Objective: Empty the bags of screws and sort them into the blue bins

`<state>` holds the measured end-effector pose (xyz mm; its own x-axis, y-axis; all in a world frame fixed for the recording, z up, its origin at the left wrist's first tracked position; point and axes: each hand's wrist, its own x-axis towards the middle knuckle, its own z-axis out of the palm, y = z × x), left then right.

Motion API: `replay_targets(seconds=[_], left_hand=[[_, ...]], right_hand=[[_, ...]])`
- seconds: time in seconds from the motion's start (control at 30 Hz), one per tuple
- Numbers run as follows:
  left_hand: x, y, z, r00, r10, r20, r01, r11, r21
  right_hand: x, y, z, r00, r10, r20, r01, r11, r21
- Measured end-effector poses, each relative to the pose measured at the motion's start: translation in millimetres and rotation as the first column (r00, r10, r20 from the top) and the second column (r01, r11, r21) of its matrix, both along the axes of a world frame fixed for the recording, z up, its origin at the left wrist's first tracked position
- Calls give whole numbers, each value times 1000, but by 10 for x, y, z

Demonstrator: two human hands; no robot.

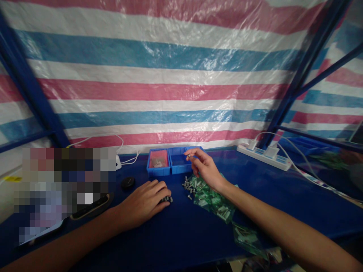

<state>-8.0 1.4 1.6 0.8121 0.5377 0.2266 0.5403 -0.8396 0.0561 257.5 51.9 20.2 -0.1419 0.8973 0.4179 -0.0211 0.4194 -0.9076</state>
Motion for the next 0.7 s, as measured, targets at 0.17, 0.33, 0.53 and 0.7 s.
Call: replay_targets(seconds=[0.17, 0.33, 0.53, 0.7], left_hand=[[-4, 0, -6, 1000, 1, -5, -1, 1000, -5], [-4, -3, -11, 1000, 5, -16, -5, 1000, -5], [7, 1, 12, 1000, 6, -18, -6, 1000, -10], [0, 20, -16, 1000, -5, 4, 5, 1000, 8]], right_hand=[[4, 2, -7, 1000, 10, 5, -10, 1000, 1], [10, 10, -20, 1000, 10, 9, -10, 1000, -8], [8, -1, -16, 1000, 16, -7, -17, 999, -37], [9, 12, -26, 999, 35, -27, -36, 999, -34]])
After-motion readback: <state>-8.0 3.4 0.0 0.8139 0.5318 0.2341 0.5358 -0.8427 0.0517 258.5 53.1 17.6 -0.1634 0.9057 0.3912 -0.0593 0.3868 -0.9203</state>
